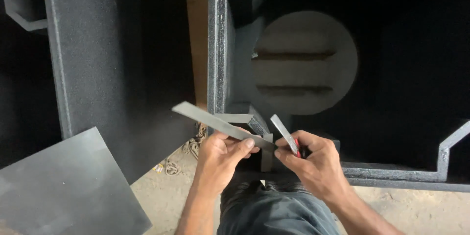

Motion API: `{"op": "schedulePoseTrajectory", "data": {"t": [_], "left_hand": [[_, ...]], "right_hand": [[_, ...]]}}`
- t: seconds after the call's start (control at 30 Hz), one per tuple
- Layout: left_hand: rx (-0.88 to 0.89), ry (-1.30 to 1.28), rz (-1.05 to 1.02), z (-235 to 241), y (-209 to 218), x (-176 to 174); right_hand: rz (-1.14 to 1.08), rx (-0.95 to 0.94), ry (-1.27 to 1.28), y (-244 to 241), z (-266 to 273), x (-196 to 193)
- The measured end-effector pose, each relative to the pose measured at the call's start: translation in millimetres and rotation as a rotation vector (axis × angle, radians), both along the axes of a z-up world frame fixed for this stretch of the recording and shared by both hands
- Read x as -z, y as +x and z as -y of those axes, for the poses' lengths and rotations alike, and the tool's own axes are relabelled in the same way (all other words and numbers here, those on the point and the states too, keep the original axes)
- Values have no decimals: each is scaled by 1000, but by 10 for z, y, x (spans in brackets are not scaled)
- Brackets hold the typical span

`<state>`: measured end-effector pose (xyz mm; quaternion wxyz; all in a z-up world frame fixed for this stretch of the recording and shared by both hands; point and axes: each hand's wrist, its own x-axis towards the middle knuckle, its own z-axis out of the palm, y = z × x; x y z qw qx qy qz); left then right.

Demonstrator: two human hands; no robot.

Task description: Trimming and applying adhesive gasket strips to the internal edges of large wooden speaker cabinets using a utility knife.

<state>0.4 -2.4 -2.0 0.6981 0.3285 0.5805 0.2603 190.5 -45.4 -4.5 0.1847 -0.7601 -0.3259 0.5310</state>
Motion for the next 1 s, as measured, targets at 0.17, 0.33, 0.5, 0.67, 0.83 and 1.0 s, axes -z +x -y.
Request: {"op": "schedulePoseTrajectory", "data": {"t": [0.17, 0.33, 0.5, 0.67, 0.83, 1.0], "left_hand": [[-32, -152, -71, -2, 13, 141], [23, -94, -158, -31, 53, 178], [-6, -74, -208, -137, 64, 213], [24, -70, -309, -203, 86, 184], [86, -92, -468, -247, 159, 104], [55, -174, -542, -292, 227, 37]], "right_hand": [[-31, -14, -88, 19, -2, -35], [-100, 78, -123, 2, 10, -14], [-258, 243, -254, 71, -39, -227], [-315, 27, -117, 153, 365, 41], [-173, -360, 273, 20, 649, 219], [74, -653, 364, -110, 645, 323]]}}
